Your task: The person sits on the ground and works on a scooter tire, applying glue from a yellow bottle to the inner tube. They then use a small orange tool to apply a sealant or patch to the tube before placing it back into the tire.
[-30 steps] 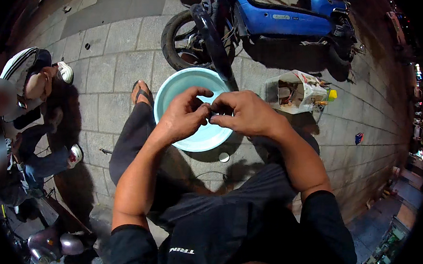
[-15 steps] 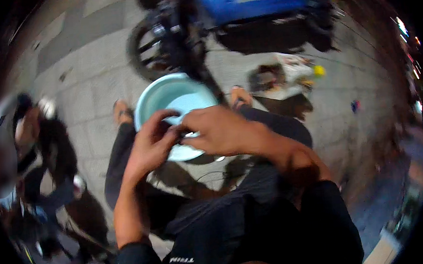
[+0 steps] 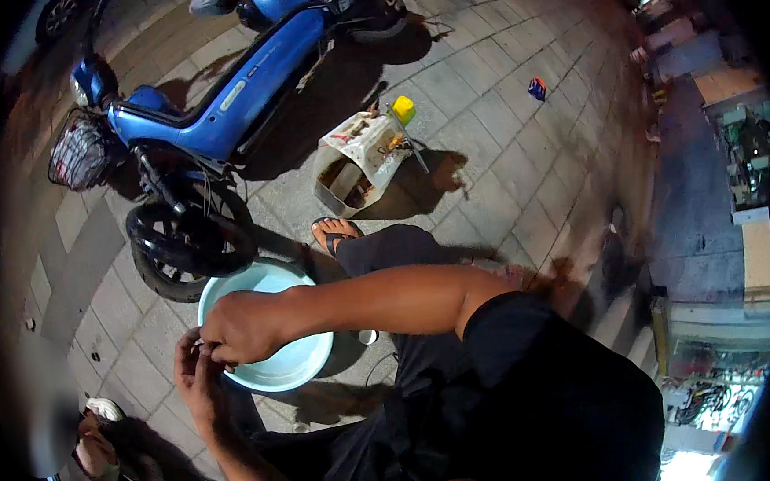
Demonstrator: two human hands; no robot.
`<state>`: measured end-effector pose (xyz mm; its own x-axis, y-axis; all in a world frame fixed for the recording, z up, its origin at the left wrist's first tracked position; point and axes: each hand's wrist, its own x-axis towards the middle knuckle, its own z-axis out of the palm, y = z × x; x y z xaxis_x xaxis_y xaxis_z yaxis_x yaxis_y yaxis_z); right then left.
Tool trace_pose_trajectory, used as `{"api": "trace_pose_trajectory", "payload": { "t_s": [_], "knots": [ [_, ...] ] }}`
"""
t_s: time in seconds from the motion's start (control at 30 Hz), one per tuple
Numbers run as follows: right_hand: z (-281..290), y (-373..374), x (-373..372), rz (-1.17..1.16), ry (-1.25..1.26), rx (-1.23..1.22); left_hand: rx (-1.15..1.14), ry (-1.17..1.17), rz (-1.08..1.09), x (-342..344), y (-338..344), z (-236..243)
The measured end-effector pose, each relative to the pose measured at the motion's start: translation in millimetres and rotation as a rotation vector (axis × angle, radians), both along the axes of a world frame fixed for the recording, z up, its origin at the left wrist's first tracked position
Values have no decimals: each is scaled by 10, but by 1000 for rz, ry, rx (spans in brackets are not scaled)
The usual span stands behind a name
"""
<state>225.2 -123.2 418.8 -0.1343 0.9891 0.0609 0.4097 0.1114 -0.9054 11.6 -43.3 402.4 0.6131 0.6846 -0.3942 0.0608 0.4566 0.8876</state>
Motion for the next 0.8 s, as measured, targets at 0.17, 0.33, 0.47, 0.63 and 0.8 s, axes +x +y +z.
{"api": "trace_pose_trajectory", "payload": {
  "t_s": [0.17,0.33,0.47,0.63,0.8],
  "knots": [
    [137,20,40,-1,-233,40,-60,-47,-33,58,124,-27],
    [59,37,86,32,-358,144,-140,-90,-23,206,132,-70],
    [-29,15,43,-28,-487,305,-135,-140,-75,229,217,-215],
    [-164,-1,99,-61,-517,357,-119,-167,-77,331,200,-275],
    [-94,-141,218,-176,-595,408,-196,-197,-30,551,73,-108]
  ]
}}
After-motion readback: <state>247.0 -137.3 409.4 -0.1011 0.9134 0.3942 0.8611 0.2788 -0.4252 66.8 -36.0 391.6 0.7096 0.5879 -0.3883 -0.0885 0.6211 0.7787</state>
